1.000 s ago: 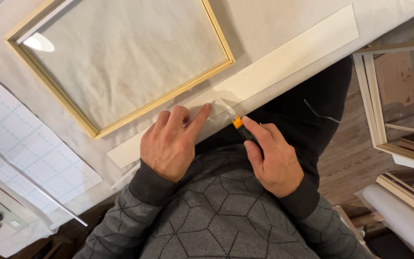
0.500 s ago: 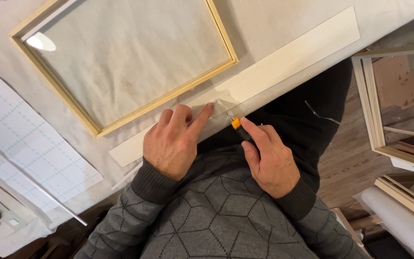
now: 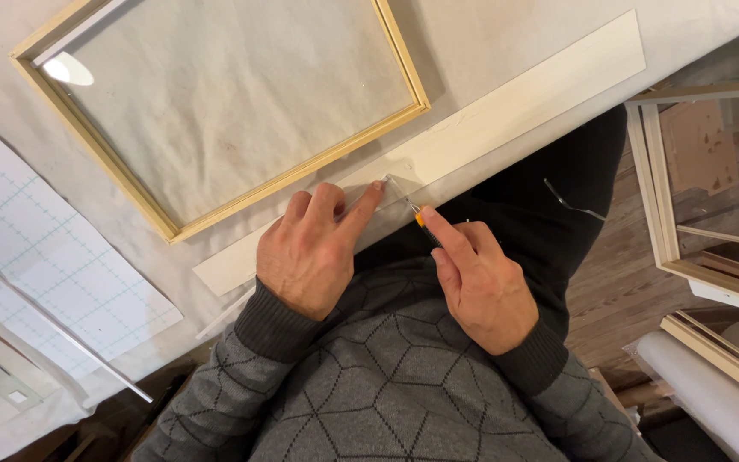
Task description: Installing spacers into a picture frame to prepare for artwork mounting.
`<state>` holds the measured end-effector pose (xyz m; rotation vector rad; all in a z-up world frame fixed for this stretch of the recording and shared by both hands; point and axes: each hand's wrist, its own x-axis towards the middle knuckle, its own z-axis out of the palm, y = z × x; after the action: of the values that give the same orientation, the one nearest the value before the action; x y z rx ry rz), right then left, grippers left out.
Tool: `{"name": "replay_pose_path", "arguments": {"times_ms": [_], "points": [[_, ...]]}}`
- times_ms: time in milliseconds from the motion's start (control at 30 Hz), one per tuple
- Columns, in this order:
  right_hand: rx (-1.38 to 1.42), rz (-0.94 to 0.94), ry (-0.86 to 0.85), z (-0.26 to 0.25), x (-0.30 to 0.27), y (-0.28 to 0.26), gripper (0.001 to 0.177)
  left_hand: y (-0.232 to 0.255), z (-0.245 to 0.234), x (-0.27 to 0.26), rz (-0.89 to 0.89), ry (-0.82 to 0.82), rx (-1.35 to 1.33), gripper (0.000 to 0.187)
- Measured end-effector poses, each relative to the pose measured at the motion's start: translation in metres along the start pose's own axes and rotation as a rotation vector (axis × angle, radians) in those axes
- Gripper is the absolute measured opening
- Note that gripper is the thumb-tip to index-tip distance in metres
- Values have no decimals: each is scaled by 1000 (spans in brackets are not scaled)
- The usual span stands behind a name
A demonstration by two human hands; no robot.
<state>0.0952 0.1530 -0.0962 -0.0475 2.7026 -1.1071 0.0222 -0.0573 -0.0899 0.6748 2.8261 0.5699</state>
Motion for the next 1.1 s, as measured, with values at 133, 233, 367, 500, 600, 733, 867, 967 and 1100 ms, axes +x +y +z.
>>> {"name": "replay_pose_path", "arguments": {"times_ms": [133,233,367,500,600,733,867,967,1100], "points": [[-13,5,-20,-3,1,-4,51,0,0,0,-10,-16,-7,55],[-45,7,-22,-4,2,-6,52,0,-1,1,-3,-25,2,56],[-71,25,-17,-4,3,-7,52,0,-1,2,1,-34,5,57],[-88,9,2,-1,1,-5,52,0,-1,2,9,-36,20,55],[-104,-8,14,1,0,-5,53,-1,-2,3,14,-40,21,56],[-146,7,-5,4,-2,-4,54,-1,0,3,19,-47,24,55],[-161,-27,13,7,-4,-3,59,0,2,1,19,-45,31,56],[-181,-23,10,4,-6,-5,59,0,2,1,17,-40,33,56],[-147,-14,-27,-9,-7,-6,56,-1,2,-1,13,-25,33,56]]}}
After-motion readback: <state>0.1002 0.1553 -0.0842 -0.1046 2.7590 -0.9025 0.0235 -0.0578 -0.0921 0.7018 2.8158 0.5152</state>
